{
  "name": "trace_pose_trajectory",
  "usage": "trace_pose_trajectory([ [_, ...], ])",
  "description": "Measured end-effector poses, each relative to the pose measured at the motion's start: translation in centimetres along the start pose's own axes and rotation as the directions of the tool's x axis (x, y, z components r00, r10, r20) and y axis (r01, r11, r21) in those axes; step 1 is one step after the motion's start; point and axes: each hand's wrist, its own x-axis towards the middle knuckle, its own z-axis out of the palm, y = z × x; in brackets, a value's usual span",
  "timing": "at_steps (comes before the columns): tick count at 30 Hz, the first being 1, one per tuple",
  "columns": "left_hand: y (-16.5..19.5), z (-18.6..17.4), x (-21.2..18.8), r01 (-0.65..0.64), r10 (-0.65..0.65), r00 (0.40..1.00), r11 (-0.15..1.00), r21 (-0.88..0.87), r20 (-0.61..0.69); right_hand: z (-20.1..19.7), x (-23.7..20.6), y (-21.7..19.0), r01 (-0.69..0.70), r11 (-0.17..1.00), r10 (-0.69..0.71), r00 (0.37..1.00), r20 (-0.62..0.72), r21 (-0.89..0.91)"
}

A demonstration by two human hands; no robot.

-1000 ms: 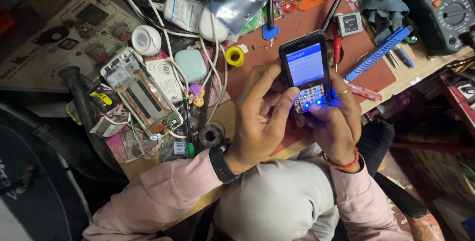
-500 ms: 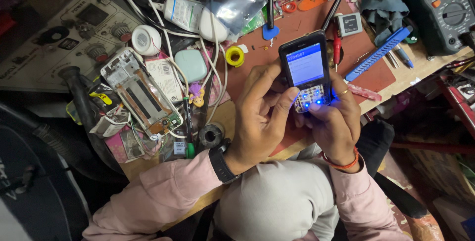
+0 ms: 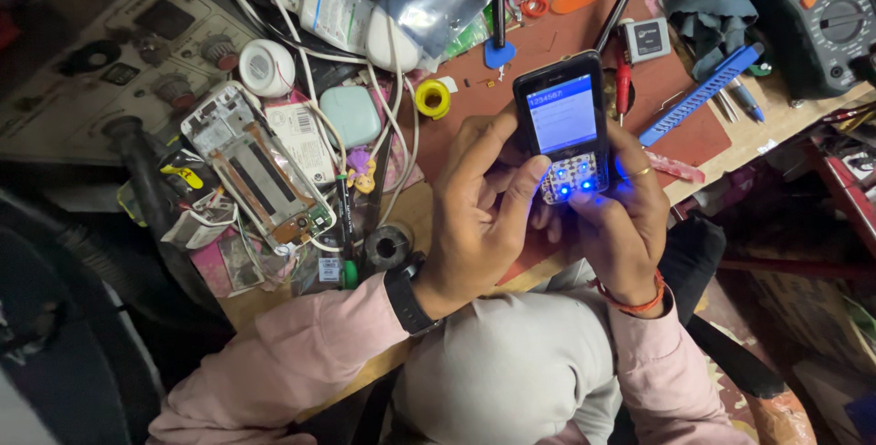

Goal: The person sits at a repair bench testing a keypad mobile phone, then removes its back cover and battery and handles small internal components. They reattach the battery and press the cover back onto the phone body.

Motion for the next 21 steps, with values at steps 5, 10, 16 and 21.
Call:
trace_pose_trajectory([
  [5, -0.09, -0.01, 0.03, -0.012, 0.012, 1.000, 1.000, -0.019, 0.007, 0.15, 0.01, -0.07, -0.002, 1.000, 0.002, 1.000, 0.000, 0.000],
  [10, -0.05, -0.05, -0.04, 0.006, -0.006, 1.000, 1.000, -0.029, 0.010, 0.28, -0.05, -0.36, -0.031, 0.999, 0.030, 0.999, -0.026, -0.030],
  [16, -0.14, 0.03, -0.06, -0.034, 0.034, 0.999, 0.999, 0.016, 0.017, 0.20, -0.19, -0.13, 0.006, 0.996, -0.009, 0.999, -0.034, -0.085],
  [21, -0.18, 0.09, -0.07, -0.045, 0.045, 0.999, 0.998, 0.036, 0.012, -0.03, -0.15, 0.05, 0.002, 0.999, -0.003, 1.000, -0.030, -0.041],
])
